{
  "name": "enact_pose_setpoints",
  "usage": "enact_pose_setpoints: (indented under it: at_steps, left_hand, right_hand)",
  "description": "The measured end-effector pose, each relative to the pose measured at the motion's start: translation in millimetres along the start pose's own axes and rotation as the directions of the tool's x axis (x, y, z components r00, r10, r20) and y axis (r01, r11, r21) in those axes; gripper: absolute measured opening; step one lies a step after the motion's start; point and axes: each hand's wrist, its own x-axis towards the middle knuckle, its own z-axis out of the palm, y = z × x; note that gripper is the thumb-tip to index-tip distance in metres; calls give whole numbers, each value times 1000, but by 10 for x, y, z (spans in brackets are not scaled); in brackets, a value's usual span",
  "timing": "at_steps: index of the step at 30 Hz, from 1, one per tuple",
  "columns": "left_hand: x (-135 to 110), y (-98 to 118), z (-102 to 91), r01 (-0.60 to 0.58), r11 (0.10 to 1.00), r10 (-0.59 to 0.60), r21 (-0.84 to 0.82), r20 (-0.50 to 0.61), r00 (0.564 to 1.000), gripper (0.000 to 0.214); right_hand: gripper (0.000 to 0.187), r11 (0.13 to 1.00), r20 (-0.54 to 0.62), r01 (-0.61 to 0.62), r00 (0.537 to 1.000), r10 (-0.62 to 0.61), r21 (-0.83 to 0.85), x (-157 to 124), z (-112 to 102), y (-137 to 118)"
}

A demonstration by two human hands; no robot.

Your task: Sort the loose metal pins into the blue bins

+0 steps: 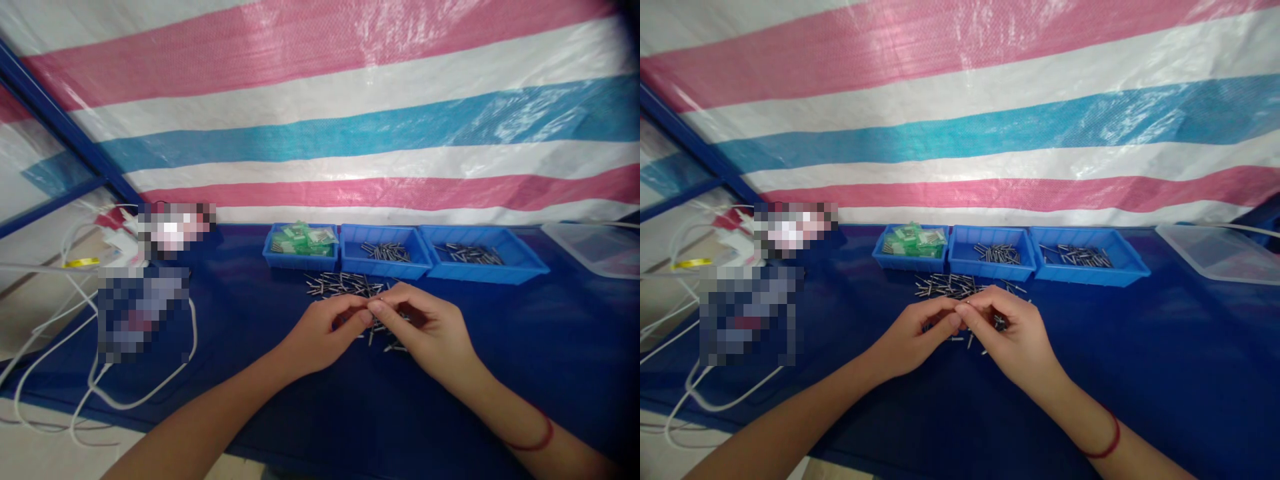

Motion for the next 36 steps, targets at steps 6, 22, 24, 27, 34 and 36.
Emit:
enact_pose_setpoints:
  at_steps: [6, 22, 24, 27, 34, 36]
  left_hand:
    - [6, -7, 0, 27, 998, -26, -61, 24, 999, 30]
    - [24, 19, -81, -44, 999, 41, -8, -235, 971, 18]
    - [18, 27, -86, -47, 999, 44, -8, -233, 971, 19]
    - [9, 50, -96, -33, 999, 38, 25, -210, 977, 20]
    - [15, 76, -297, -95, 854, 127, 512, -27, 992, 19]
    - [5, 60, -385, -95, 790, 101, 605, 25, 995, 19]
  right_hand:
    - [9, 992, -20, 73, 997, -76, -99, 1, -20, -43]
    - [15, 942, 62, 265, 964, -258, -207, 54, -88, -82]
    - [15, 943, 102, 260, 965, -243, -208, 53, -72, -75]
    - [15, 966, 142, 180, 978, -155, -185, 56, -48, -35]
    - [20, 951, -316, -216, 907, 280, 223, 286, -354, 308]
    - [19, 908, -348, -248, 863, 366, 338, 375, -555, 430]
